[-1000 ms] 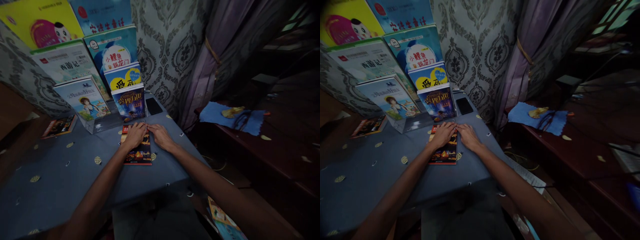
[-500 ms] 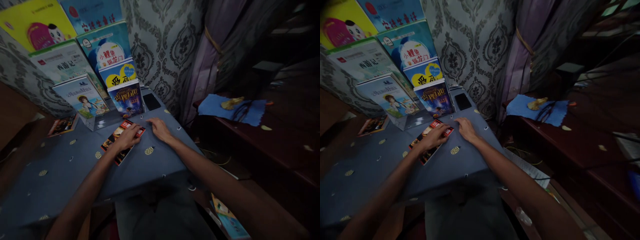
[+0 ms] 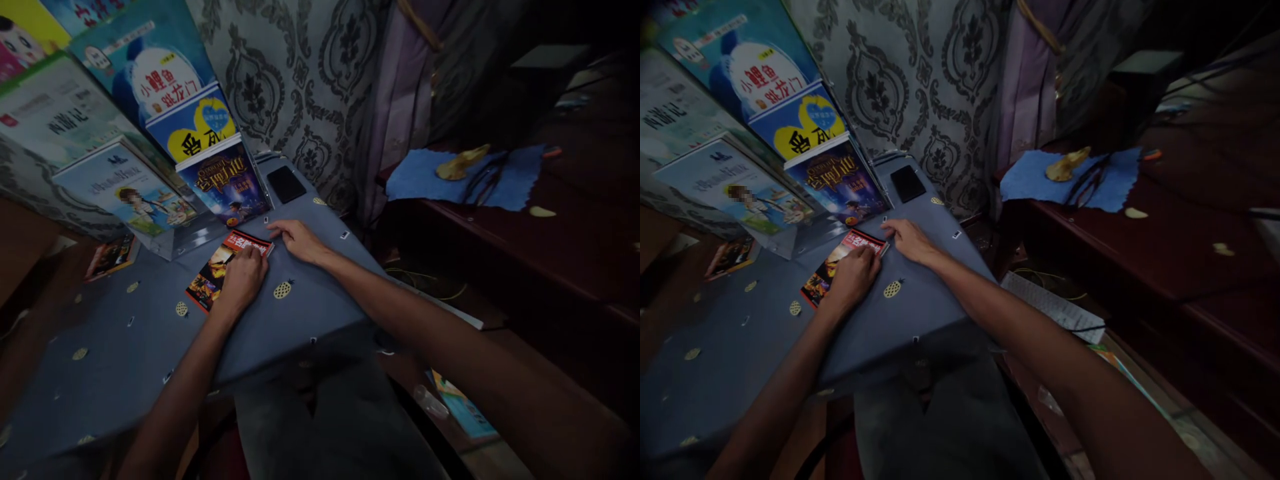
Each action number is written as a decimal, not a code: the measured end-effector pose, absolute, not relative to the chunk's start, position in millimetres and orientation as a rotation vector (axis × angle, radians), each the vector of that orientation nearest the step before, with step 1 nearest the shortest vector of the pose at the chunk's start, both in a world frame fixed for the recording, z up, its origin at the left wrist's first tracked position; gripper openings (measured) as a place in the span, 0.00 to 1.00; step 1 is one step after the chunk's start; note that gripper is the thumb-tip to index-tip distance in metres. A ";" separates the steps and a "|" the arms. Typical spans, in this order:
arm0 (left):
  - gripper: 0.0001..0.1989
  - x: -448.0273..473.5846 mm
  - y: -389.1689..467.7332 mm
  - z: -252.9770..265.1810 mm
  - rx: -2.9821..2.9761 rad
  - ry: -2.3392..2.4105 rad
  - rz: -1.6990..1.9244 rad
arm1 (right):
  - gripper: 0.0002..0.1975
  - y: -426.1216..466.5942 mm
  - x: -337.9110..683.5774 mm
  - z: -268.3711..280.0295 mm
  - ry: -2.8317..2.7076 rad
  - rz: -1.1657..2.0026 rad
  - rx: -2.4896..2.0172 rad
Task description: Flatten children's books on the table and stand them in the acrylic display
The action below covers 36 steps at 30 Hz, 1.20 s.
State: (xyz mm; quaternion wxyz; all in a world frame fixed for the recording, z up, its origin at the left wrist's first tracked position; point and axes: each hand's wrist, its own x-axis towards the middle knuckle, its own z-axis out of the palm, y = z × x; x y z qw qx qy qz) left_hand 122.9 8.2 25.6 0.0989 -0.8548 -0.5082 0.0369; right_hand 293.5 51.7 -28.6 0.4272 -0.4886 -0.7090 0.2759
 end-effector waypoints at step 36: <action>0.17 111.5 12.3 21.6 -2.605 -1.401 0.138 | 0.12 98.9 320.6 9.7 -2.546 0.732 -0.701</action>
